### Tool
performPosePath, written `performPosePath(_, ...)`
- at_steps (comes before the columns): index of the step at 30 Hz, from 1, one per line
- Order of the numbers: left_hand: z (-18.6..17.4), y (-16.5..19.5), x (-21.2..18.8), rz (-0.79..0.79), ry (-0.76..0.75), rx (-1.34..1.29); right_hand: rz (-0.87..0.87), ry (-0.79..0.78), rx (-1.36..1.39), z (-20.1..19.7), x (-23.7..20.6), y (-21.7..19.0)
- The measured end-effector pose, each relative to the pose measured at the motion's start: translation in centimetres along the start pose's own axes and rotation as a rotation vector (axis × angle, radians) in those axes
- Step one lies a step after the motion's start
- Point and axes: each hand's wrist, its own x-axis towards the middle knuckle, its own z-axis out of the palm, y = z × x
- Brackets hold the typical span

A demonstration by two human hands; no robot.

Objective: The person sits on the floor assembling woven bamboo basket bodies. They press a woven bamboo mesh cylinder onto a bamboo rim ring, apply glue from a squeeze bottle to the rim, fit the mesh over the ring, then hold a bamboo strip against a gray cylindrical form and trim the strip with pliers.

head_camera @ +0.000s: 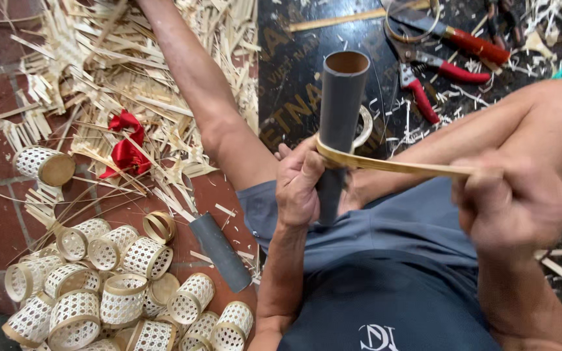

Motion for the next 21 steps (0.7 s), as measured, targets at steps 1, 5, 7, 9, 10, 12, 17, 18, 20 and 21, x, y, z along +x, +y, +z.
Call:
performPosePath(1,0.3,-0.3,-0.7,-0.088,-0.031,-0.205,0.023,-0.062,0.207,-0.3,1.3,1.6)
performPosePath(5,2.1,-1.7,-2.4,-0.308,-0.349,-0.475,0.057,-0.4,0.643,1.4,5.4,4.9)
performPosePath(7,3.1,-2.7,-2.8,-0.468,-0.5,-0.581,0.125,-0.533,0.859,4.5,5.9,4.8)
performPosePath(9,4.2,-3.9,-3.0,-0.585,-0.645,-0.773,0.02,-0.693,1.064,8.4,6.1,4.1)
performPosePath(10,4.5,-4.4,-3.2,-0.593,-0.675,-0.849,-0.026,-0.772,1.165,10.3,6.1,3.8)
performPosePath(12,4.8,-4.9,-3.5,-0.572,-0.706,-0.937,-0.137,-0.943,1.368,12.9,6.8,3.6)
performPosePath(17,3.5,-2.7,-2.5,-0.363,-0.067,0.015,0.072,-0.967,0.722,8.9,10.0,3.6)
performPosePath(18,3.1,-1.8,-1.9,-0.201,-0.04,0.332,-0.017,-0.763,0.362,7.7,10.0,3.4)
performPosePath(20,2.0,0.0,-0.1,0.13,0.023,0.953,0.151,-0.364,0.341,5.9,8.7,2.9)
performPosePath(21,1.8,0.6,0.7,0.296,0.051,1.256,0.232,-0.154,0.323,5.5,7.6,2.4)
